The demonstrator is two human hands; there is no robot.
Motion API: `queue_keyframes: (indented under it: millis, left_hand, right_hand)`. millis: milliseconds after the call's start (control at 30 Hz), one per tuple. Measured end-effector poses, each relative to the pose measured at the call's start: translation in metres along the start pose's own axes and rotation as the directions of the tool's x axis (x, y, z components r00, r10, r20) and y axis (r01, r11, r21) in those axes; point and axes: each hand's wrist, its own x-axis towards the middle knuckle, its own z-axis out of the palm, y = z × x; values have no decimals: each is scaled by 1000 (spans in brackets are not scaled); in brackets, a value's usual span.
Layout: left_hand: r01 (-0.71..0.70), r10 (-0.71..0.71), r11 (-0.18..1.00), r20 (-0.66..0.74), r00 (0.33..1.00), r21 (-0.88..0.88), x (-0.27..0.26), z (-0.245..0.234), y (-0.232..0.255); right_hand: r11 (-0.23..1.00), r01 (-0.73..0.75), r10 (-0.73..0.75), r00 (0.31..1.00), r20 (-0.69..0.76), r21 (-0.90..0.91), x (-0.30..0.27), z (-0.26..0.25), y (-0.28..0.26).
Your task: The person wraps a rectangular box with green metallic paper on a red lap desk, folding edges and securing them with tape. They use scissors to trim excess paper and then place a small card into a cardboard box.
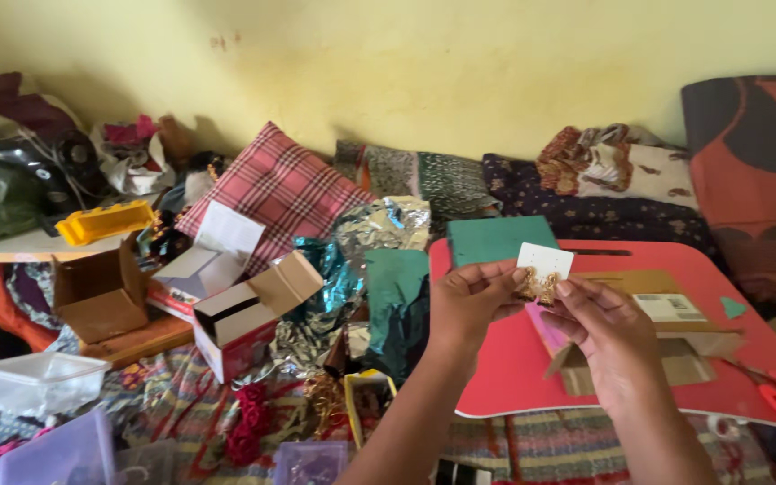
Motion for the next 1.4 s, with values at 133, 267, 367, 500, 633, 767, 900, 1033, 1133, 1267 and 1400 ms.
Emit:
queue_keyframes:
  millis: [133, 267, 367, 500, 633, 767, 900, 1033, 1133, 1267, 1400]
  left_hand:
    - [-8, 8, 1000, 29, 1000, -6, 7, 35, -23]
    - [-12, 13, 1000, 57, 998, -9, 14, 68, -50]
    - [11, -9, 1000, 74, 997, -22, 18, 91, -75]
    - [30, -34, 998, 66, 997, 55, 22, 120, -101]
    - [37, -38, 986, 6, 999, 165, 22, 145, -123]
    - [-9, 30, 934, -52, 998, 357, 23, 152, -133]
    - [-395, 384, 456, 224, 896, 797, 19, 139, -136]
    - [-495, 244, 40, 471, 847, 868, 28, 130, -146]
    - [-505, 86, -127, 516, 852, 854, 42, 131, -161]
    - [-476, -35, -258, 484, 874, 841, 65, 134, -182]
    - [-415, -123, -310, 397, 910, 856, 83, 135, -195]
  right_hand:
    - [1000, 4, -4, 999, -35, 1, 5, -41, -10]
    - [1000, 15, -15, 997, -76, -5, 10, -81, -16]
    - [998, 34, -32, 998, -49, 49, 12, -113, -16]
    - [999, -17, 22, 995, -98, 44, 13, -151, -15]
    - [998, -29, 35, 996, -88, 63, 16, -187, -9]
    - [993, -33, 41, 997, -71, 114, 22, -218, -2]
    - [994, -79, 89, 988, -128, 82, 26, -239, 4]
    - [992, -81, 92, 988, -123, 96, 26, -254, 10]
    - [989, -108, 122, 981, -153, 101, 24, -263, 15]
    - [983, -170, 180, 959, -219, 62, 23, -274, 23]
    - [984, -146, 161, 974, -159, 99, 21, -288, 37]
